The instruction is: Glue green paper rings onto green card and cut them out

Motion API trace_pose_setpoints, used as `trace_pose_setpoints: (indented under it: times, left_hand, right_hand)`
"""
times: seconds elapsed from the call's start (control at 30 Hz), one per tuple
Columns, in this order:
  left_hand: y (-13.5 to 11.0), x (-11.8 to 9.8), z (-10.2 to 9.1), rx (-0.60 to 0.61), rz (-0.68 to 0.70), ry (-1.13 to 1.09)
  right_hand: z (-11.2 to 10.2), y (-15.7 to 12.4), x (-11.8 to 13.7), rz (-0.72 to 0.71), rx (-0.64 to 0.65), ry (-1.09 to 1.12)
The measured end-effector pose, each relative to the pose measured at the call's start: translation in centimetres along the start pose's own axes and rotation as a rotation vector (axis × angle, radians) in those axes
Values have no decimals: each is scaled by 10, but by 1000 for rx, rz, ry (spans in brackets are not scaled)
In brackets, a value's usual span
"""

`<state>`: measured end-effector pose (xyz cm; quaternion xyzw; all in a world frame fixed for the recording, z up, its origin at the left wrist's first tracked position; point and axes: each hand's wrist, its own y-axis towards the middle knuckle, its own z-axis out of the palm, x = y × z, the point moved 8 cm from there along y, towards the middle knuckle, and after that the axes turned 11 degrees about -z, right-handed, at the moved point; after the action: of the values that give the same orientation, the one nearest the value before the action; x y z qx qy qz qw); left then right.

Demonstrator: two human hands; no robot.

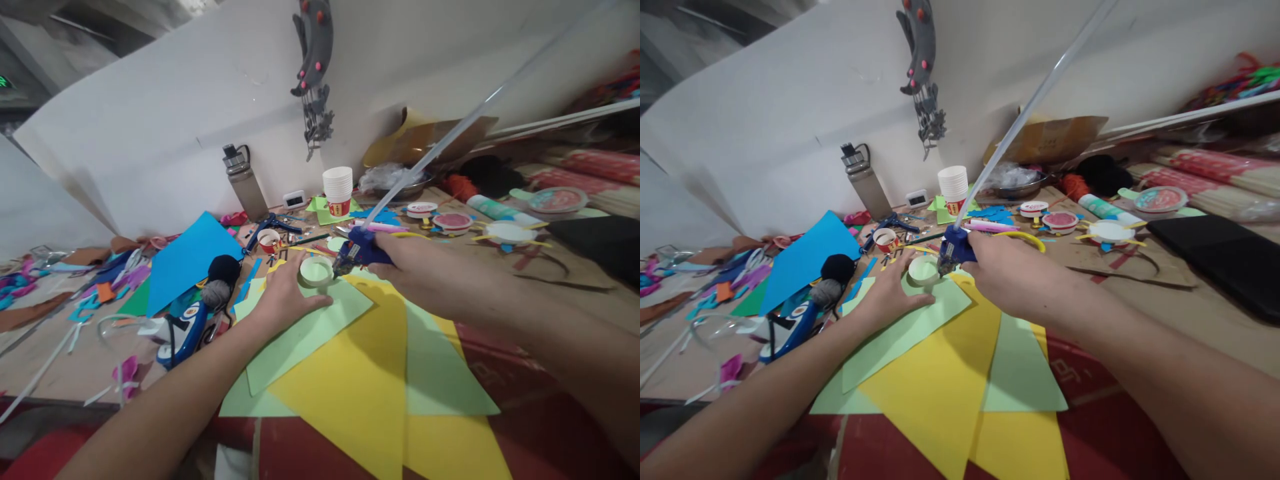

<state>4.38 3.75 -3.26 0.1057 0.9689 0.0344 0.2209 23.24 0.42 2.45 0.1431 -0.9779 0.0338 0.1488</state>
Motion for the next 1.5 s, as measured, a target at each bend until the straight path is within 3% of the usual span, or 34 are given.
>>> trace_pose_setpoints:
  times: [0.27, 0.43, 0.63, 1.17, 1.33, 1.5]
  left_hand:
    - [0, 2, -7, 12, 60, -30]
    - [1, 4, -6, 18, 34, -38]
    - [0, 4, -7, 30, 46, -91]
    - [0, 7, -1, 50, 90, -138]
    - [-1, 8, 1, 50, 73, -113]
    - [-2, 5, -2, 34, 89, -151]
  right_hand:
    - [19, 15, -8, -83, -113, 24]
    - [16, 12, -7, -75, -100, 29]
    - [16, 4, 2, -107, -68, 33]
    - [45, -9, 40, -366, -269, -127]
    - [53, -6, 45, -364, -224, -143]
    - [45, -5, 40, -306, -153, -126]
